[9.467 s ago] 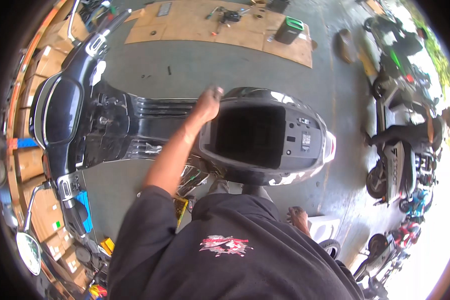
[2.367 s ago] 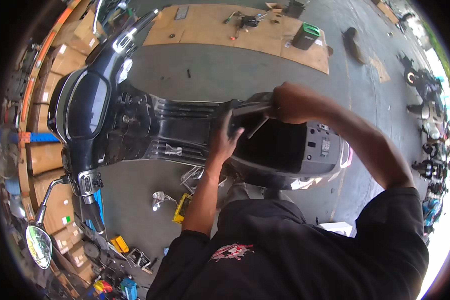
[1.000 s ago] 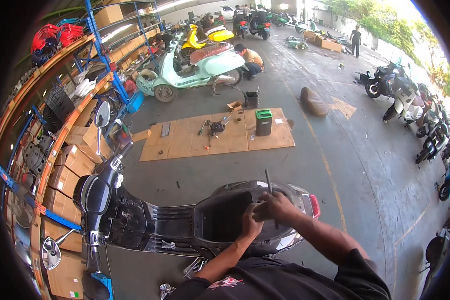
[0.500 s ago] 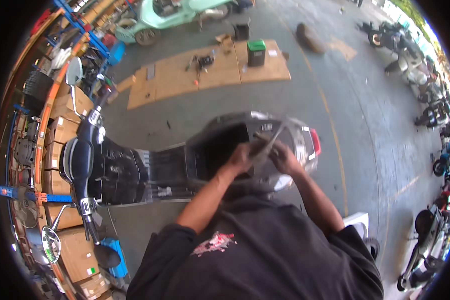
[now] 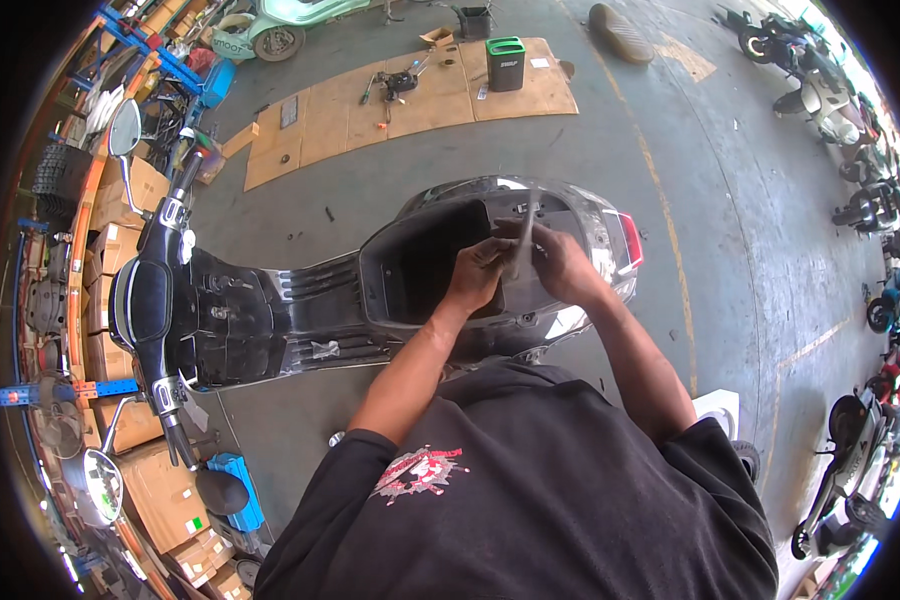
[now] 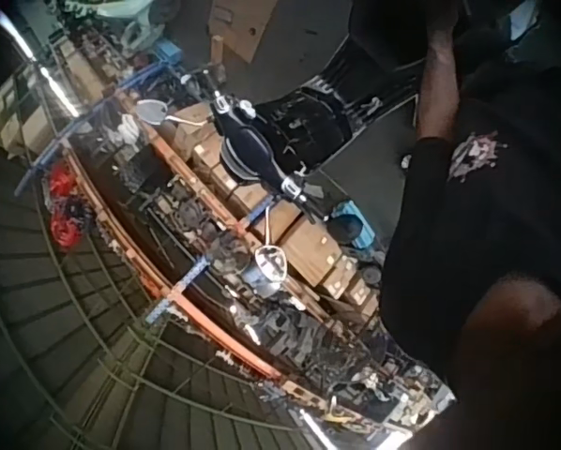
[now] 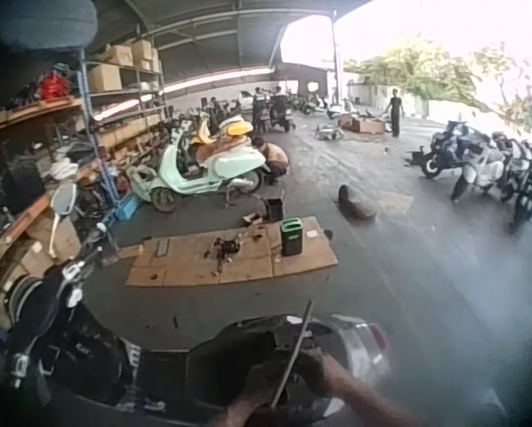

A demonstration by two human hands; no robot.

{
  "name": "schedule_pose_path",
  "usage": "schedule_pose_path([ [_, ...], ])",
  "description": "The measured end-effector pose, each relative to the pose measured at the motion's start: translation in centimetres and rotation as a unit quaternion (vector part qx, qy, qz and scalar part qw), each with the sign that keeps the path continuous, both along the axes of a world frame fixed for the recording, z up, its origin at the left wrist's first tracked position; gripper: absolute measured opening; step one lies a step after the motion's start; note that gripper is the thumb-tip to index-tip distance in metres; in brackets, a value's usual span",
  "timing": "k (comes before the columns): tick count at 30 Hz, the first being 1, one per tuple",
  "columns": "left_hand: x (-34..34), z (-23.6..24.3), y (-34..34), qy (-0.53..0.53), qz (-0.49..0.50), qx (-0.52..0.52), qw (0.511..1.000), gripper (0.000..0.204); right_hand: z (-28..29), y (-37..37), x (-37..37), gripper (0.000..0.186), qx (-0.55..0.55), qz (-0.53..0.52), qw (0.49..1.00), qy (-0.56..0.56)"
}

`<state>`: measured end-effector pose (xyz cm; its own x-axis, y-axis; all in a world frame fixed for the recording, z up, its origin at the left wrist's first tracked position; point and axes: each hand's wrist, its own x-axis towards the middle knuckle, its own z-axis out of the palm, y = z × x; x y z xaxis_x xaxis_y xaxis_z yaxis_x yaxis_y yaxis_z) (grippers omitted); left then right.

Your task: The person works on the under-seat storage area of a scooter using a long metal tool, then places a seat on the vehicle, and subsequently handles a silver grab rail, removing a yellow sticker and inserting a screw into it.

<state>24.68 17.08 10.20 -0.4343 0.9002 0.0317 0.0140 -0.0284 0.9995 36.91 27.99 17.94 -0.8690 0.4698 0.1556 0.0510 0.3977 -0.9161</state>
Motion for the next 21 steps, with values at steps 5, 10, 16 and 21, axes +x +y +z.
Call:
schedule_pose_path([
  [5, 1.3, -0.3, 0.8, -0.093, 0.042, 0.057, 0.993, 0.014, 0.4, 0.5, -0.6, 0.02, 0.079, -0.074, 0.985, -0.134],
  [10, 0.5, 0.6, 0.7, 0.11, 0.015, -0.087, 0.99, 0.015, -2.1, 0.0, -0.9, 0.027, 0.208, -0.078, 0.974, -0.043],
  [16, -0.1, -1.9, 0.4, -0.024, -0.009, -0.009, 1.0, 0.016, -1.5, 0.9, 0.0, 0.028, 0.066, -0.055, 0.996, -0.03],
  [21, 0.8, -2.2, 1.4, -0.135, 0.008, 0.109, 0.985, 0.029, -0.6, -0.7, -0.9, 0.024, 0.079, -0.134, 0.987, -0.042],
])
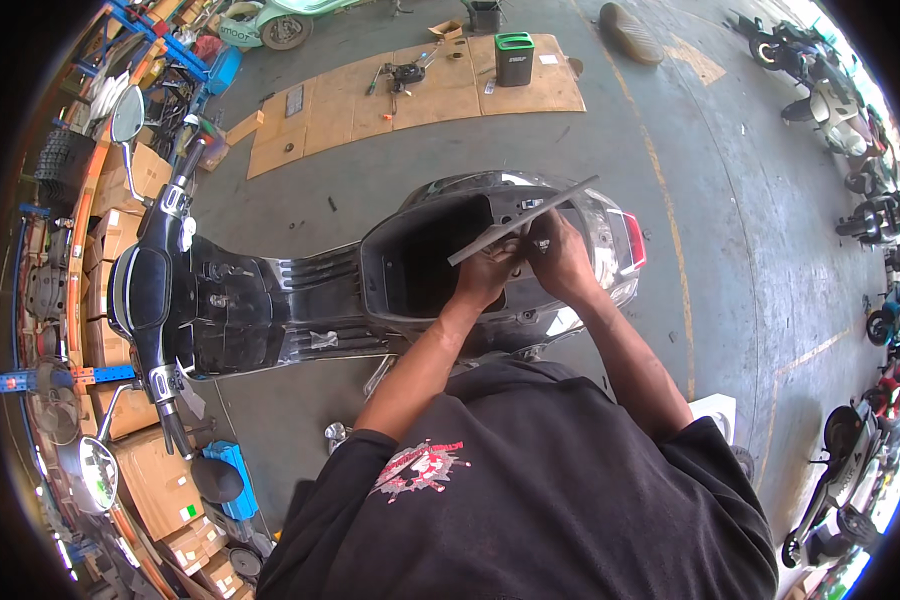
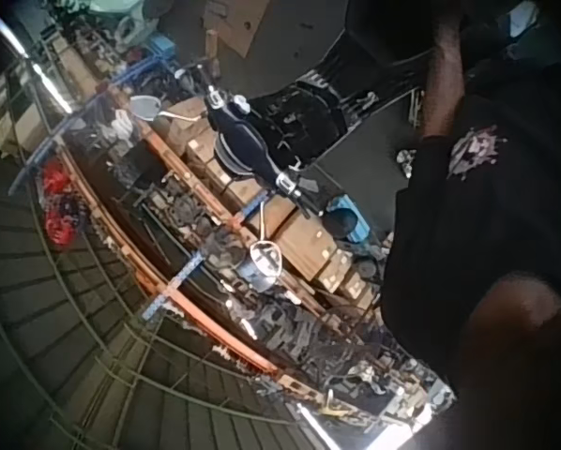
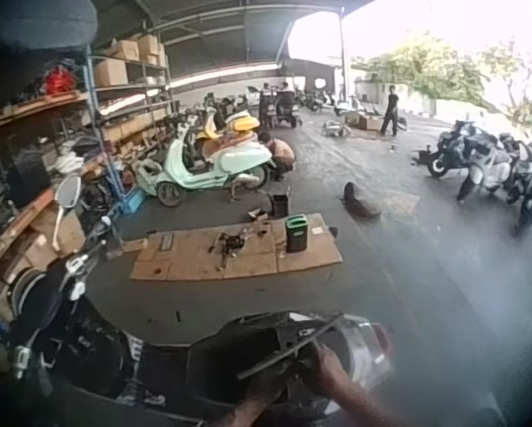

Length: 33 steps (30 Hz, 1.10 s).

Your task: The person works on the under-seat storage area of a scooter using a long metal tool, then places a seat on the vehicle, and subsequently handles a silver grab rail, removing a yellow sticker and inserting a screw into it.

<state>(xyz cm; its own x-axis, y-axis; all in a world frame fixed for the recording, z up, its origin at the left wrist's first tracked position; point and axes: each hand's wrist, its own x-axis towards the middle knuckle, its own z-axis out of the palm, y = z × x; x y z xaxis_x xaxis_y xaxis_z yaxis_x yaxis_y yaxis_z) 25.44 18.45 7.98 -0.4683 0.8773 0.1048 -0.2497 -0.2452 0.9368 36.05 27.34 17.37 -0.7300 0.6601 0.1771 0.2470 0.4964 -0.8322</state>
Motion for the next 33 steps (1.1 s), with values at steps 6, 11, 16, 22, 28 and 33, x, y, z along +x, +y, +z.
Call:
schedule_pose_path([
  [6, -1.0, 2.2, -0.9, 0.165, -0.011, -0.104, 0.981, 0.029, 0.1, 0.8, 0.3, 0.015, -0.031, 0.117, 0.992, -0.024],
  [11, 1.3, 6.7, -2.0, 0.174, 0.131, -0.009, 0.976, 0.052, 0.3, 0.0, -0.2, 0.013, -0.019, 0.001, 1.0, -0.015],
  [16, 1.6, 14.4, 0.5, -0.083, 0.102, -0.045, 0.99, 0.056, -1.4, -0.3, -0.7, 0.016, 0.015, -0.004, 0.999, -0.046],
  [22, -1.4, 18.4, 3.5, 0.61, -0.214, -0.165, 0.745, 0.024, -5.5, -0.5, 0.4, 0.012, 0.035, 0.055, 0.996, 0.062],
  [28, 2.5, 12.2, 3.1, 0.698, 0.091, -0.015, 0.71, 0.022, -7.9, 0.5, 1.2, 0.024, -0.117, 0.016, 0.971, 0.206],
  [33, 6.7, 8.5, 3.4, 0.379, 0.158, 0.041, 0.911, 0.062, -7.9, 0.5, 2.1, 0.03, -0.121, 0.048, 0.981, 0.144],
])
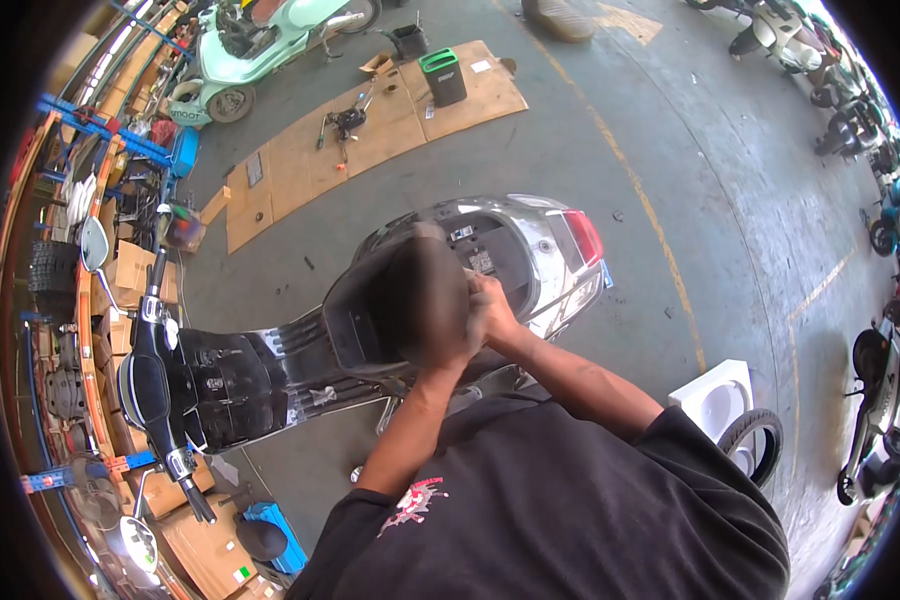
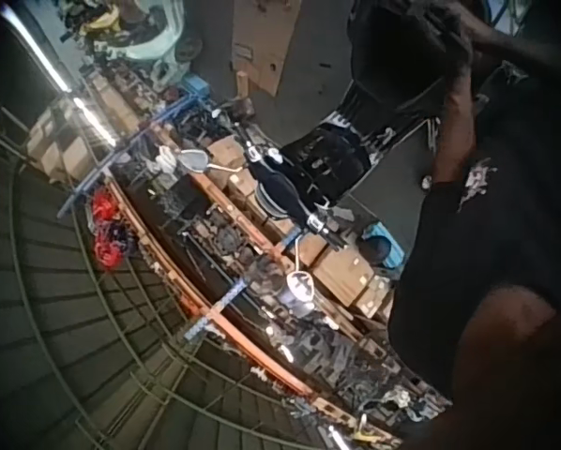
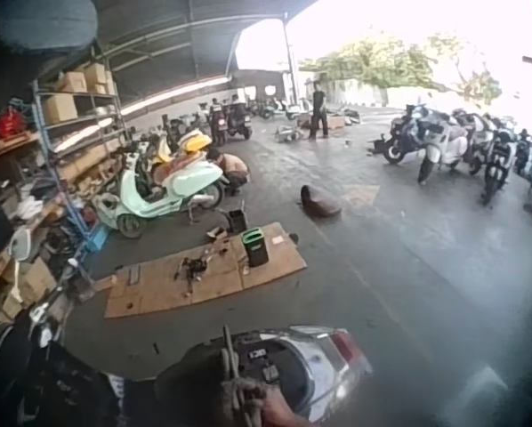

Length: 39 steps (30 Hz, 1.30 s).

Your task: The person works on the under-seat storage area of a scooter using a long metal tool, then places a seat on the vehicle, and subsequently handles a silver grab rail, removing a yellow sticker and inserting a screw into it.

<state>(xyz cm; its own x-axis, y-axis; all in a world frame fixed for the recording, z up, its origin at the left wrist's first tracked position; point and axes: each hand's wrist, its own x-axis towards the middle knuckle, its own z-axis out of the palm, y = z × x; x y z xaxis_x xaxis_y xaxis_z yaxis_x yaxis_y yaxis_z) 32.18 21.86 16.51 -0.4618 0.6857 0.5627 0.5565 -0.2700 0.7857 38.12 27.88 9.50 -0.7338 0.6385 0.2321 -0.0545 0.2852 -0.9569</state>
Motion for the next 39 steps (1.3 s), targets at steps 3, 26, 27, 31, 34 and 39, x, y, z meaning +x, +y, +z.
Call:
schedule_pose_path([
  [3, -2.0, 0.7, 0.4, -0.464, -0.213, 0.004, 0.86, 0.088, 1.5, 0.3, 0.5, 0.027, -0.004, 0.019, 0.994, -0.104],
  [26, 0.9, 0.6, -0.1, 0.049, 0.15, 0.006, 0.987, 0.071, -2.5, 0.4, -1.5, 0.032, 0.032, 0.082, 0.994, -0.056],
  [27, 0.8, 0.4, 0.2, -0.031, 0.134, 0.022, 0.99, 0.074, -2.3, 0.6, -1.6, 0.032, 0.047, 0.091, 0.993, -0.066],
  [31, -3.8, -1.1, 1.5, -0.405, -0.165, -0.099, 0.894, 0.09, -5.9, 3.4, -1.2, 0.027, 0.096, 0.127, 0.984, -0.084],
  [34, -6.3, 2.3, 0.8, -0.405, -0.328, -0.259, 0.813, 0.088, 0.4, 4.3, 2.2, 0.04, 0.239, 0.146, 0.953, -0.114],
  [39, -5.8, -2.7, 0.1, -0.082, -0.035, -0.12, 0.989, 0.057, 11.2, 8.5, 2.2, 0.053, 0.428, 0.129, 0.891, -0.085],
])
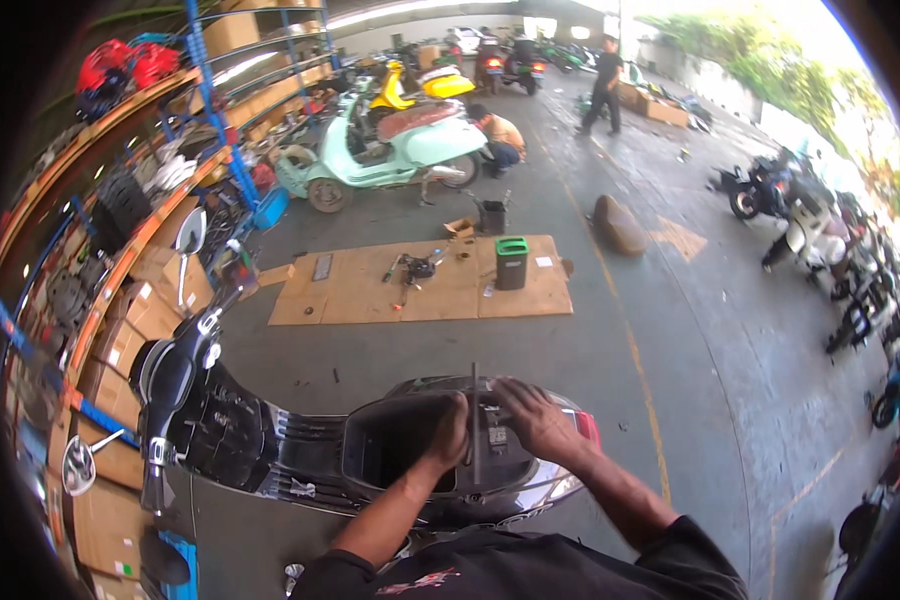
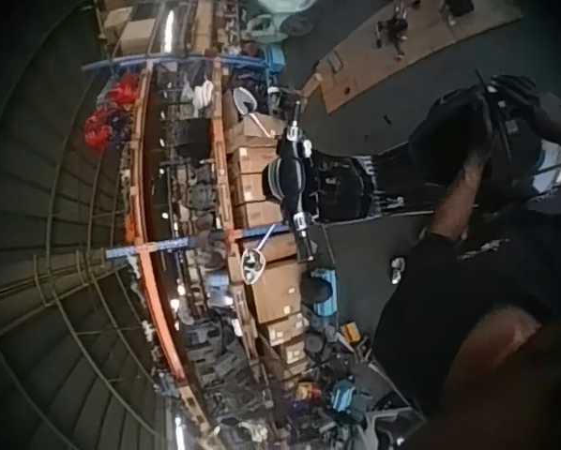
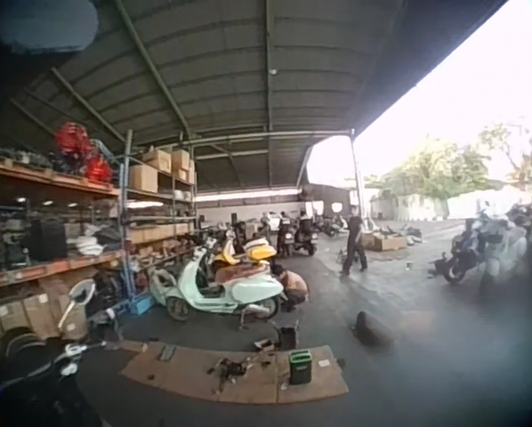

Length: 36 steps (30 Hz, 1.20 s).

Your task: The person works on the under-seat storage area of a scooter using a long metal tool, then places a seat on the vehicle, and subsequently handles a silver grab rail, removing a yellow sticker and inserting a screw into it.

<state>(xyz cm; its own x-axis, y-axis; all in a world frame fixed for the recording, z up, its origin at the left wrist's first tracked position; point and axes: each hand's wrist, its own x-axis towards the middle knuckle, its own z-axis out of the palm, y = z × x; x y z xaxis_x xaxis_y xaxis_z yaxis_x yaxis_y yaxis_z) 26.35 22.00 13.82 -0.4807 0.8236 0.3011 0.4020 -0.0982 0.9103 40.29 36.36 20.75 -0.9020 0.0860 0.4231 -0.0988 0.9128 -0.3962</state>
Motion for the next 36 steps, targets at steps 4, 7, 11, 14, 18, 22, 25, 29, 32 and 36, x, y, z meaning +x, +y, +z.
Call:
schedule_pose_path([
  [4, 2.5, -2.6, -0.1, -0.245, -0.063, 0.048, 0.966, 0.038, 4.0, 0.9, -1.9, 0.044, 0.201, 0.203, 0.958, 0.018],
  [7, 3.4, -1.5, -0.6, -0.152, -0.061, 0.046, 0.985, 0.032, 4.4, 2.2, -3.4, 0.034, 0.214, 0.266, 0.938, -0.062],
  [11, 3.2, -4.2, -2.4, 0.182, 0.099, 0.103, 0.973, 0.021, 5.6, -0.6, -5.2, 0.021, 0.199, 0.242, 0.934, -0.171],
  [14, 3.6, -2.1, -1.9, 0.121, 0.093, 0.073, 0.985, 0.017, 6.3, -2.5, -4.6, 0.021, 0.079, 0.093, 0.942, -0.312],
  [18, 2.0, -1.9, -2.9, 0.063, 0.073, 0.049, 0.994, 0.017, 6.6, -4.9, -6.7, 0.028, 0.105, 0.013, 0.913, -0.394],
  [22, 0.5, -1.3, -3.1, 0.003, -0.002, 0.046, 0.999, 0.016, 8.0, -2.3, -8.5, 0.033, 0.309, 0.249, 0.914, -0.089],
  [25, -0.1, 0.5, -3.8, -0.005, -0.05, 0.037, 0.998, 0.014, 8.4, -1.6, -8.6, 0.027, 0.407, 0.319, 0.846, -0.126],
  [29, -0.4, -0.9, -3.7, 0.021, -0.034, -0.01, 0.999, 0.022, 6.4, -2.8, -7.5, 0.008, 0.389, 0.169, 0.871, -0.248],
  [32, -0.9, 0.0, -3.7, 0.013, -0.055, -0.065, 0.996, 0.027, 7.3, -6.8, -7.7, 0.008, 0.295, -0.05, 0.872, -0.387],
  [36, -1.2, -0.9, -3.6, 0.019, -0.072, -0.073, 0.994, 0.027, 8.5, -5.0, -7.6, 0.016, 0.373, 0.11, 0.878, -0.278],
])
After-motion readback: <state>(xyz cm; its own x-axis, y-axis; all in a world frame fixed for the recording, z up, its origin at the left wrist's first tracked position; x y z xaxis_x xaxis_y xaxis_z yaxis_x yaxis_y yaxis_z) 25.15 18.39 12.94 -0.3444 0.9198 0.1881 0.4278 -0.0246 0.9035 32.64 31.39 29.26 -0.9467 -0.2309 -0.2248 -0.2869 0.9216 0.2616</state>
